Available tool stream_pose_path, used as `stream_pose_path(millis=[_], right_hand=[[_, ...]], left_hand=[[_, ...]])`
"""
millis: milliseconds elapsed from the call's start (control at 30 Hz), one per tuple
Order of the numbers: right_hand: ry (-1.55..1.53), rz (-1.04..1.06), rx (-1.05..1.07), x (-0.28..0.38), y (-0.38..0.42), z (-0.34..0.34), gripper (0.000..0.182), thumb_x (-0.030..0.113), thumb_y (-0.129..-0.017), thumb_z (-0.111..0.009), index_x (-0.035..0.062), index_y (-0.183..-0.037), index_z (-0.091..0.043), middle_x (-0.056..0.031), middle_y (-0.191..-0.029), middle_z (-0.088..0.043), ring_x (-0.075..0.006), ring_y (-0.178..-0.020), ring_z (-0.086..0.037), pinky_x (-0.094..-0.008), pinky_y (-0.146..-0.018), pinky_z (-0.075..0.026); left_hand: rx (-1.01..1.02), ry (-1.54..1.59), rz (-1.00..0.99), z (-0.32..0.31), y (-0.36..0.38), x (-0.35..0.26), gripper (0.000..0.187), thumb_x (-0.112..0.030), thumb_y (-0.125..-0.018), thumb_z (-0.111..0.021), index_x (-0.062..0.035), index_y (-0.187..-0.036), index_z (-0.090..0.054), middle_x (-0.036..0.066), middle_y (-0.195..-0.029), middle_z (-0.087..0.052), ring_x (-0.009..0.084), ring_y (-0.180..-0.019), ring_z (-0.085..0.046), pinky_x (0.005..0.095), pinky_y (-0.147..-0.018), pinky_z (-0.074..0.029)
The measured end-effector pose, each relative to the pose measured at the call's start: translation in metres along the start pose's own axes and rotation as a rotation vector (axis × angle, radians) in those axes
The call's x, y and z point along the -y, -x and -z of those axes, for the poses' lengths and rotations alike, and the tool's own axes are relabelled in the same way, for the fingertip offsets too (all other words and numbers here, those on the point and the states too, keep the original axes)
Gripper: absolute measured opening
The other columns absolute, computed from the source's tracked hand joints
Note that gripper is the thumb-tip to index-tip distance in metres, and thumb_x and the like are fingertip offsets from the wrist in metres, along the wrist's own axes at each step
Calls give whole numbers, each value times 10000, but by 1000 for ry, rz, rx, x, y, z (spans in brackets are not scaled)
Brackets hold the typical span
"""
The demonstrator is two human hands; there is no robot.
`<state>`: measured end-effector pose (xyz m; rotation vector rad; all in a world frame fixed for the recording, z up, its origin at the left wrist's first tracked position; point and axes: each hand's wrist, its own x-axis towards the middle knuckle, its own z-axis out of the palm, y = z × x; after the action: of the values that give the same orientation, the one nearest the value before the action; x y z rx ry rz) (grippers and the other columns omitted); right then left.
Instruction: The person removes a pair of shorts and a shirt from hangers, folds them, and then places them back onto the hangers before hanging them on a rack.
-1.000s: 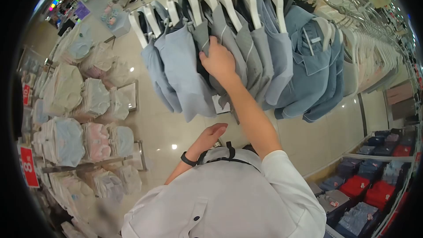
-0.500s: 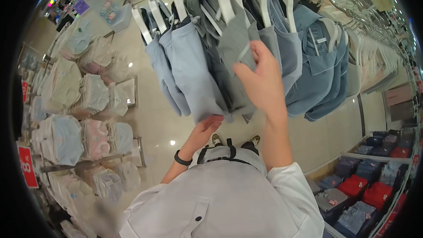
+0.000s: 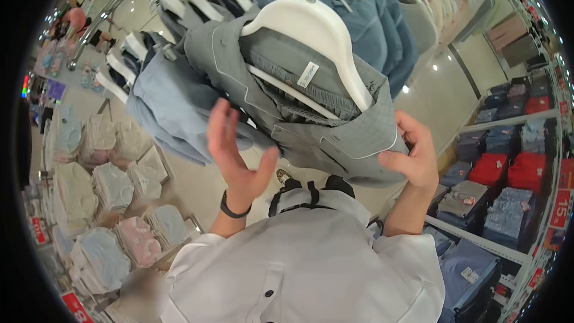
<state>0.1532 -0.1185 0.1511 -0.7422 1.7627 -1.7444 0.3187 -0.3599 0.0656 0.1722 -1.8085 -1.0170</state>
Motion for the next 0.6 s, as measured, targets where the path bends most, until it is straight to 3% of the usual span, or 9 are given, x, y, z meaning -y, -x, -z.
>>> stream_pose_path(millis=[67, 133, 167, 300, 333, 367, 433, 533, 600], right_hand=[[-29, -9, 20, -6, 12, 28, 472, 48, -672, -712, -50, -1120, -603, -24, -959, -667, -82, -875, -588, -217, -794, -421], [10, 7, 86, -12, 24, 56, 473, 41, -654, -718, -54, -1105, -612, -23, -929, -667, -81, -833, -586, -210, -763, -418], [0, -2, 89, -15, 30, 71, 473, 41, -654, -718, -54, -1105, -612, -23, -929, -667, -81, -833, -586, -210, -763, -418], [209, 105, 184, -19, 48, 145, 427, 20, -622, -707, -65, -1035, -636, -44, -835, -659, -74, -732, -564, -222, -665, -412], [326, 160, 239, -19, 53, 162, 408, 10, -613, -699, -67, -1010, -645, -47, -797, -651, -73, -698, -553, -229, -631, -404], [322, 162, 220, -20, 59, 174, 408, 10, -613, -699, -67, -1010, -645, -47, -797, -651, -73, -698, -553, -229, -631, -404], [255, 111, 215, -22, 68, 195, 392, 9, -593, -692, -52, -978, -651, -36, -743, -625, -85, -652, -526, -249, -592, -389], [441, 171, 198, -38, 66, 246, 386, 26, -602, -690, -32, -982, -645, -16, -720, -617, -95, -654, -524, -246, -603, -393], [461, 115, 161, -41, 67, 270, 376, 39, -618, -687, -29, -985, -641, -21, -739, -624, -99, -676, -533, -246, -625, -407]], left_hand=[[-45, -93, -57, -22, -25, -7, 832, -257, -770, -788, -10, -1440, -361, 275, -1491, -342, 436, -1377, -353, 509, -1136, -274], [-22, -409, -63, -40, -47, -20, 881, -319, -736, -820, -30, -1437, -372, 258, -1514, -305, 462, -1391, -316, 570, -1137, -233], [92, -516, -22, -51, -55, -24, 894, -350, -708, -835, -56, -1429, -395, 217, -1480, -369, 473, -1378, -320, 627, -1114, -228], [247, -703, -65, -72, -63, -2, 621, -229, -643, -800, -112, -1217, -594, 80, -1267, -563, 341, -1234, -500, 664, -1079, -241], [234, -615, -81, -76, -66, -3, 498, -166, -640, -757, -111, -1117, -625, 77, -1161, -610, 315, -1120, -566, 570, -1031, -360], [246, -607, -94, -81, -66, -5, 498, -166, -640, -757, -111, -1117, -625, 77, -1161, -610, 315, -1120, -566, 570, -1031, -360], [484, -464, 95, -91, -58, -12, 445, -114, -660, -717, -97, -1095, -623, 125, -1051, -638, 348, -1043, -590, 456, -917, -455], [649, -413, 116, -110, -45, -23, 390, -77, -669, -676, -66, -1056, -624, 162, -915, -649, 375, -909, -623, 392, -774, -494], [672, -357, 136, -130, -33, -38, 371, -72, -675, -663, -55, -1043, -624, 167, -885, -648, 383, -858, -628, 390, -747, -500]])
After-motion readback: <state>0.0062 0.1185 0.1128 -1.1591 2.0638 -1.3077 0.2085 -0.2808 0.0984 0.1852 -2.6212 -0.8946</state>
